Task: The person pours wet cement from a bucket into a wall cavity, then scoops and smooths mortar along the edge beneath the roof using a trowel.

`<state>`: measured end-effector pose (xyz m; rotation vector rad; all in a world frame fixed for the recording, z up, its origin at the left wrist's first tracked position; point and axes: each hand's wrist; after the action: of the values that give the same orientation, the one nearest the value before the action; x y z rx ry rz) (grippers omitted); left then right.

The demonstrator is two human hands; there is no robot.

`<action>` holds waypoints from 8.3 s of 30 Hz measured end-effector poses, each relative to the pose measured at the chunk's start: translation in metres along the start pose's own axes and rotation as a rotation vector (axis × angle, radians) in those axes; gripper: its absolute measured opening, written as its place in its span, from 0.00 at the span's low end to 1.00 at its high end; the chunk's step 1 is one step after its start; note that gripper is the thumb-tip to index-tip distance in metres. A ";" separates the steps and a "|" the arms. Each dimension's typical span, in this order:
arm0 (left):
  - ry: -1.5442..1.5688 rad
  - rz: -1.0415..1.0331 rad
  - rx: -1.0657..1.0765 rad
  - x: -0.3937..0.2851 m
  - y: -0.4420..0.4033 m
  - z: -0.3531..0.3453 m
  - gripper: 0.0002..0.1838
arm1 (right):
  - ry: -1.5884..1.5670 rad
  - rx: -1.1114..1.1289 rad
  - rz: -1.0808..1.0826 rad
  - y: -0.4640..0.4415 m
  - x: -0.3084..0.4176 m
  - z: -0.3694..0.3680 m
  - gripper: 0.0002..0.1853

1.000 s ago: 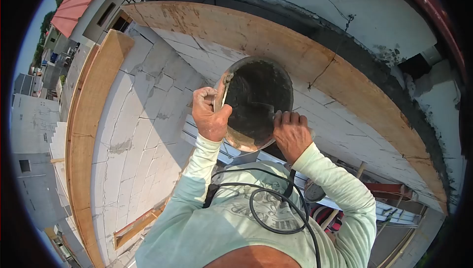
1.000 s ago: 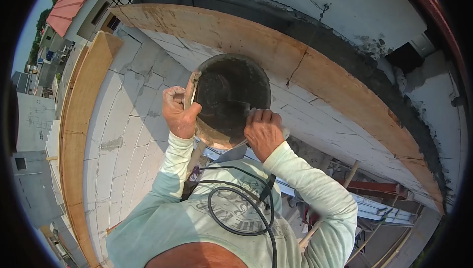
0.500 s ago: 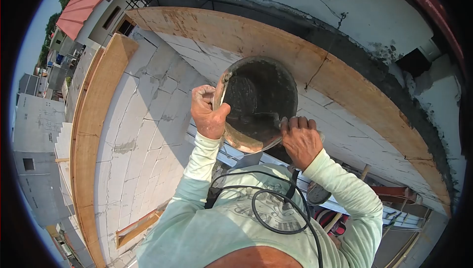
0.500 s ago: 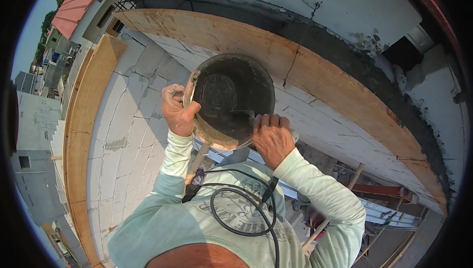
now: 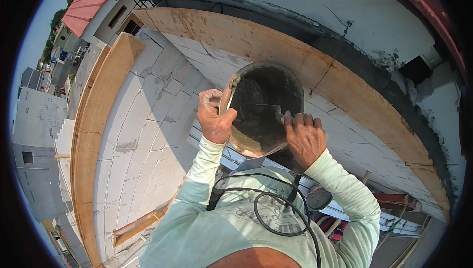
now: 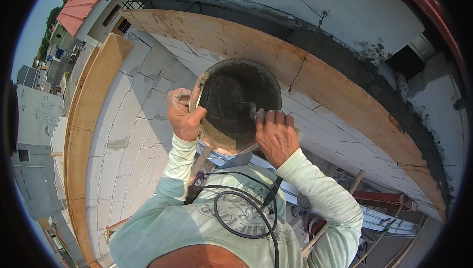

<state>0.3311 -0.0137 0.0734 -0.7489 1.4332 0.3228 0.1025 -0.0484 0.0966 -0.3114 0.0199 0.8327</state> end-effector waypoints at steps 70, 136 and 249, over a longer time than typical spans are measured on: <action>-0.306 -0.011 -0.474 0.067 0.033 0.113 0.21 | 0.129 -0.278 -0.630 0.151 -0.203 0.175 0.26; 0.028 0.606 0.320 0.144 0.255 -0.236 0.25 | -1.075 -0.300 -1.797 0.391 -0.027 -0.073 0.21; -1.161 0.276 0.656 0.313 0.144 0.073 0.34 | -1.017 -2.349 -2.896 0.726 0.094 -0.424 0.09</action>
<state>0.3433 0.0665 -0.2694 0.2143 0.4419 0.3732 -0.3200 0.3586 -0.5126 1.0740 1.6363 2.1405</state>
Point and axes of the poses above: each hand's wrist, its own y-axis away from the middle knuckle, its own z-axis out of the back of the hand, x = y × z, and after that the axes turned 8 degrees about -x, right-handed
